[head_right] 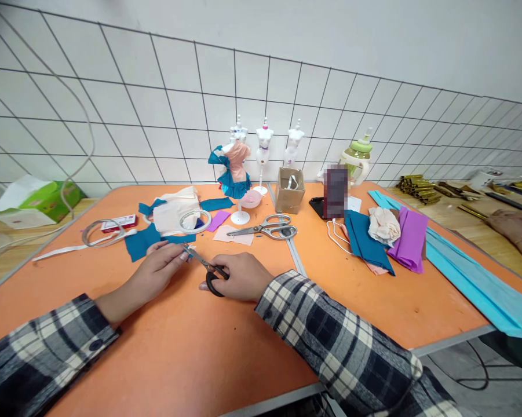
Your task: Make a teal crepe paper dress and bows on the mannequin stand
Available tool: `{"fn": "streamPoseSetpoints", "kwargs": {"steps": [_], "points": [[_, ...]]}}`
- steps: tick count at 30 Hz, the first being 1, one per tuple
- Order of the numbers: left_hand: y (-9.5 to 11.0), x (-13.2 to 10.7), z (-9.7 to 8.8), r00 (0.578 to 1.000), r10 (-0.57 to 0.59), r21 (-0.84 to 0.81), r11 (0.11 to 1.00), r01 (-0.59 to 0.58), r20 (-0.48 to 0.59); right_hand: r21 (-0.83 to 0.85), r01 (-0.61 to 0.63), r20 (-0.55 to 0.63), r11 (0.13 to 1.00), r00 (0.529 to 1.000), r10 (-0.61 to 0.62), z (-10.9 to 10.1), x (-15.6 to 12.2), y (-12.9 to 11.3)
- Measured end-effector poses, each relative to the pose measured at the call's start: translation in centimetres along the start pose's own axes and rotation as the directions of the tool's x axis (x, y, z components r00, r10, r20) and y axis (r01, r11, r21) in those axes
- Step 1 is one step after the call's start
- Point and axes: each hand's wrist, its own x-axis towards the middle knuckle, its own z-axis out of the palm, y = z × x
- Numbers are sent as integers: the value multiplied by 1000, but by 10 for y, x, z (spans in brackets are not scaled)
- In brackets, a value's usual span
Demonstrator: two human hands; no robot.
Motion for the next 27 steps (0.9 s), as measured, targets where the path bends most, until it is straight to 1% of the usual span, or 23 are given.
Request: {"fn": "streamPoseSetpoints", "kwargs": {"steps": [4, 9, 13, 18, 21, 27], "points": [[0, 2, 0, 999, -38, -1, 999, 38, 1, -4, 15, -13, 1000, 1000, -15, 1, 1, 2], [0, 2, -1, 999, -50, 21, 999, 49, 15, -19, 26, -23, 999, 999, -26, 1, 3, 4], [1, 3, -1, 999, -52, 30, 998, 52, 4, -29, -5, -15, 1000, 1000, 5, 2, 2, 5], [3, 4, -2, 996, -65, 34, 997, 63, 54, -49, -17, 3, 999, 1000, 17, 2, 1, 5], [3, 3, -1, 996, -62, 77, 995, 57, 66, -50, -14, 10, 999, 1000, 15, 1, 1, 6], [3, 2, 0, 999, -20, 208, 978, 13, 34, -48, -7, -6, 999, 1000, 7, 1, 2, 7]]}}
